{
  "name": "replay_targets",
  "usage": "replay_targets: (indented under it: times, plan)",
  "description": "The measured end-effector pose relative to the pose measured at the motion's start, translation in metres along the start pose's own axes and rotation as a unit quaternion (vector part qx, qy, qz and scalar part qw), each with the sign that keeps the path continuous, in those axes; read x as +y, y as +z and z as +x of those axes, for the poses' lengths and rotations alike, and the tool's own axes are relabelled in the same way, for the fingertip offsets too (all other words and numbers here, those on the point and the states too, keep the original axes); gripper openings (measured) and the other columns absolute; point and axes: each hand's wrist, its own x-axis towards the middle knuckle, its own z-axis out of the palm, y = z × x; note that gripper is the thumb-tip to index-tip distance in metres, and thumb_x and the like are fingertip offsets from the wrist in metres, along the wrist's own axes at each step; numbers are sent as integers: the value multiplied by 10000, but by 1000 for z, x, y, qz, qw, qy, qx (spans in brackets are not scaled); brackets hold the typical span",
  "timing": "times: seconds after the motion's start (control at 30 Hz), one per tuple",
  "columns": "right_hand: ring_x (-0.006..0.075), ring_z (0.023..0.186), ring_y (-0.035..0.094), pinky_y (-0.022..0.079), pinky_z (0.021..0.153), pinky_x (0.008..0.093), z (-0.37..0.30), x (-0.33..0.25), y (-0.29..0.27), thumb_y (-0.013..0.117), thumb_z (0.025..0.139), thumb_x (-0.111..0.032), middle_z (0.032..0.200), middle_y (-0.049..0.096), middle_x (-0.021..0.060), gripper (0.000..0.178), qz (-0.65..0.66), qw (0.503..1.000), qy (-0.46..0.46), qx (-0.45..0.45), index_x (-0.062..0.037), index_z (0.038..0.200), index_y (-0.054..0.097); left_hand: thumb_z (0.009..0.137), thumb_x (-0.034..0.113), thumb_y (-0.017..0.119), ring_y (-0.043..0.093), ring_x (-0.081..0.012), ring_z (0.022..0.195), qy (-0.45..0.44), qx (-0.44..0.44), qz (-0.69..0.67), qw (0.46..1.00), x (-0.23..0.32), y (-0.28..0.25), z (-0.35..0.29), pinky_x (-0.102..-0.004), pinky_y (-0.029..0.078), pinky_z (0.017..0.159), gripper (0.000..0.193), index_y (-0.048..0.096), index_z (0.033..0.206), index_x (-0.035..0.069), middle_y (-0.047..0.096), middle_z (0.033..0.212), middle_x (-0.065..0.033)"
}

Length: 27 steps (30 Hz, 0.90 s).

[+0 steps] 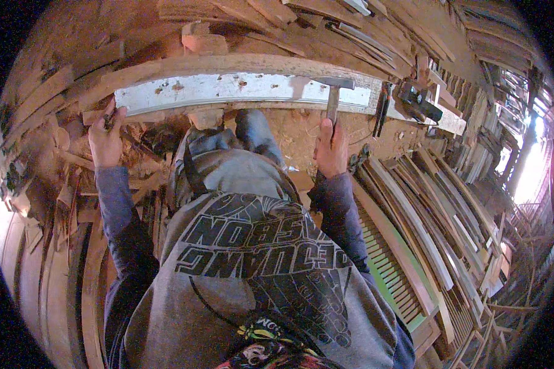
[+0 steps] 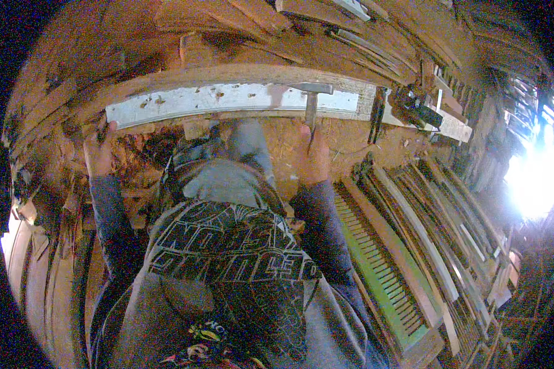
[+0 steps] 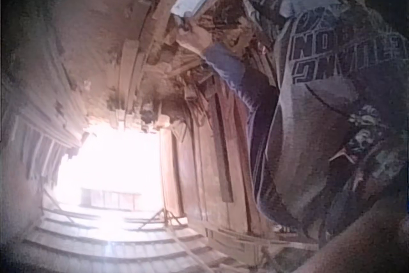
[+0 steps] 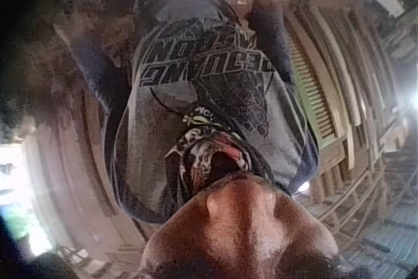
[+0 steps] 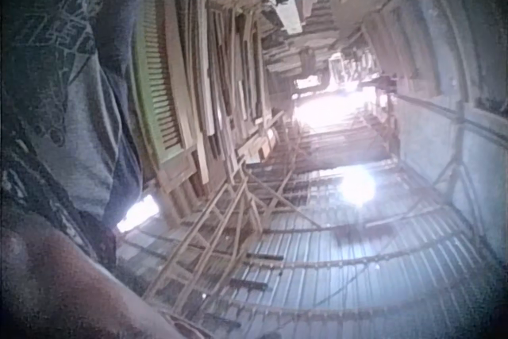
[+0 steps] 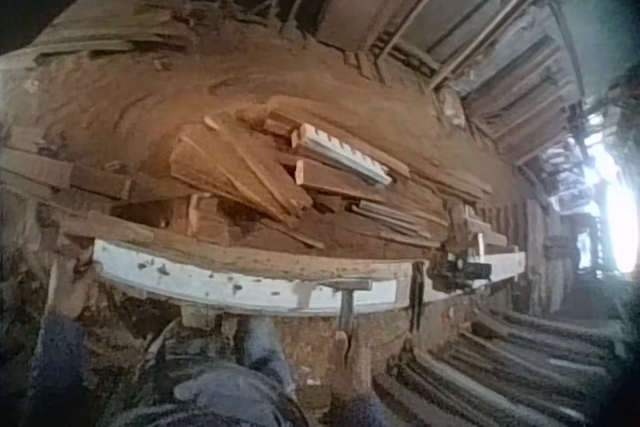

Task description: The person hammers nails into a long white wooden plank using a hammer. They repeatedly position the plank, place nails, and strike them to secure the plank to a workbench in a cluttered workshop.

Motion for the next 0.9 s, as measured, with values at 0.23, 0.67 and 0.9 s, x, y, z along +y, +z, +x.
replay_targets:
  times: [0.23,0.67,0.9]
  plan:
    - [47,539,404,338,458,227,22,7,-57,503,1012,-389,681,446,-53,342,160,972,150,-82,-114,1204,574,880,385,684,676,-250,975,-11,-32,-47,998,1,-3,0,-361,475,900,504,641,1243,38,721,1030,-147]
    - [295,1144,618,463,963,372,52,-120,39,564,974,-341,1197,631,244,462,-247,890,-235,-301,8,1276,565,867,381,693,689,-297,947,12,-2,-57,998,-15,2,3,-363,506,832,417,683,1198,127,701,1006,-196]
    - [259,1099,620,458,954,332,82,-71,-45,570,977,-316,1180,652,197,462,-295,896,-175,-283,15,1300,550,873,373,687,693,-298,944,48,32,-98,994,-23,11,-3,-361,506,839,414,682,1193,109,702,1005,-196]
